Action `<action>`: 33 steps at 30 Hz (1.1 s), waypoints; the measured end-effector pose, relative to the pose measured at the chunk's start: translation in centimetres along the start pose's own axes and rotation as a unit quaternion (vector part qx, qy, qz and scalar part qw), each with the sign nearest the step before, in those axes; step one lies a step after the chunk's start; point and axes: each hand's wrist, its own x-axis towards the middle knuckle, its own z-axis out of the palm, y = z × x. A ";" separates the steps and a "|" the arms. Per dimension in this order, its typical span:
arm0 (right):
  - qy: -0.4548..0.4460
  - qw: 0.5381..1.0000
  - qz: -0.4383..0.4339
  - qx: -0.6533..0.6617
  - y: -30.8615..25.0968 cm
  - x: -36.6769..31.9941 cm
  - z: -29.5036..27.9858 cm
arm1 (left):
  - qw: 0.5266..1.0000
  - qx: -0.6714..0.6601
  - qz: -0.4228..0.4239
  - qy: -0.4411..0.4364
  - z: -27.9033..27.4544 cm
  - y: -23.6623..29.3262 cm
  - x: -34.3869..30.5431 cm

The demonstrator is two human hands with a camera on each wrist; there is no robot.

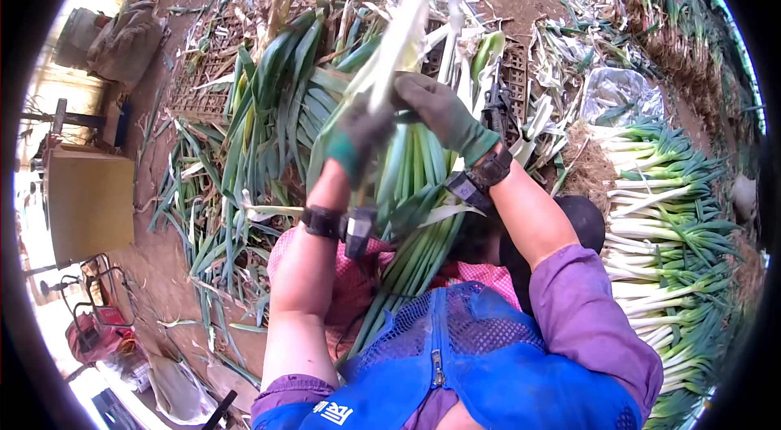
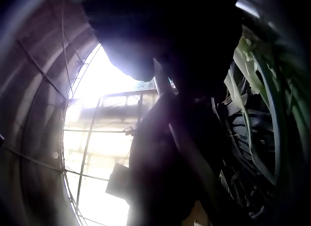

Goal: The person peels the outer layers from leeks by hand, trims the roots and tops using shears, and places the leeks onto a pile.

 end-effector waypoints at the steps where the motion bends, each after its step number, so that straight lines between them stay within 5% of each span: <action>1: -0.003 0.999 0.024 0.027 -0.6 -0.1 0.9 | 0.997 0.012 0.068 0.044 -1.1 0.1 0.9; 3: 0.036 0.988 -0.013 -0.148 0.7 1.6 0.1 | 0.979 0.026 0.167 0.113 -2.7 1.6 1.6; 4: 0.086 0.943 -0.017 -0.321 2.2 2.2 -0.6 | 0.978 0.043 0.161 0.126 -3.7 1.9 1.9; 6: 0.176 0.756 -0.024 -0.630 6.3 2.8 -2.3 | 0.975 0.066 0.165 0.137 -5.7 0.9 3.1; 9: 0.163 0.780 0.045 -0.603 11.8 1.7 -3.2 | 0.952 0.247 0.086 0.159 -8.4 -3.6 5.6; 11: 0.146 0.826 0.112 -0.533 9.2 2.0 -3.0 | 0.904 0.403 0.033 0.136 -7.5 -3.8 5.0; 13: 0.180 0.871 0.103 -0.446 8.6 1.9 -3.6 | 0.917 0.384 0.044 0.098 -4.8 -3.0 3.1; 14: 0.191 0.929 0.072 -0.309 10.7 2.3 -4.8 | 0.895 0.436 0.005 0.094 -4.4 -3.3 3.2; 15: 0.183 0.941 0.137 -0.248 6.8 0.7 -3.4 | 0.902 0.418 0.033 0.102 -7.0 -8.8 6.4; 16: 0.101 0.943 0.026 -0.317 7.9 0.4 -4.7 | 0.922 0.378 -0.063 0.057 -5.0 -6.4 4.6; 18: -0.048 0.775 -0.257 -0.575 8.5 0.3 -7.6 | 0.915 0.374 -0.149 -0.003 -3.2 -5.1 3.3; 19: -0.046 0.721 -0.367 -0.587 7.7 -0.2 -7.6 | 0.907 0.374 -0.190 -0.034 -2.3 -4.5 2.6; 20: 0.013 0.923 -0.143 -0.356 5.3 -1.8 -5.7 | 0.914 0.350 -0.197 -0.064 -3.2 -6.7 3.5; 21: 0.072 0.990 0.101 -0.072 3.3 -3.7 -3.6 | 0.918 0.326 -0.203 -0.093 -3.9 -8.7 4.3; 22: 0.094 0.986 0.131 -0.035 3.2 -4.7 -3.7 | 0.912 0.335 -0.223 -0.078 -3.4 -9.0 3.7; 23: 0.081 0.966 0.060 -0.240 4.3 -4.9 -5.1 | 0.904 0.344 -0.244 -0.063 -2.7 -9.3 2.9; 24: 0.137 0.870 0.016 -0.473 5.3 -5.8 -6.8 | 0.878 0.433 -0.192 -0.072 -2.8 -9.8 2.8; 25: 0.184 0.713 -0.028 -0.675 5.4 -6.7 -7.6 | 0.876 0.446 -0.174 -0.054 -2.9 -11.5 2.9; 27: 0.238 0.613 0.119 -0.744 5.8 -8.2 -8.8 | 0.865 0.457 -0.207 -0.019 -3.0 -13.4 4.1; 29: 0.228 0.672 0.264 -0.653 6.0 -9.6 -10.1 | 0.835 0.497 -0.233 0.027 -1.5 -14.4 3.5; 31: 0.199 0.738 0.259 -0.590 8.3 -10.4 -12.1 | 0.826 0.515 -0.214 0.079 0.0 -14.8 2.9; 33: 0.194 0.722 0.274 -0.606 8.5 -10.9 -12.1 | 0.827 0.505 -0.234 0.082 0.8 -13.5 2.7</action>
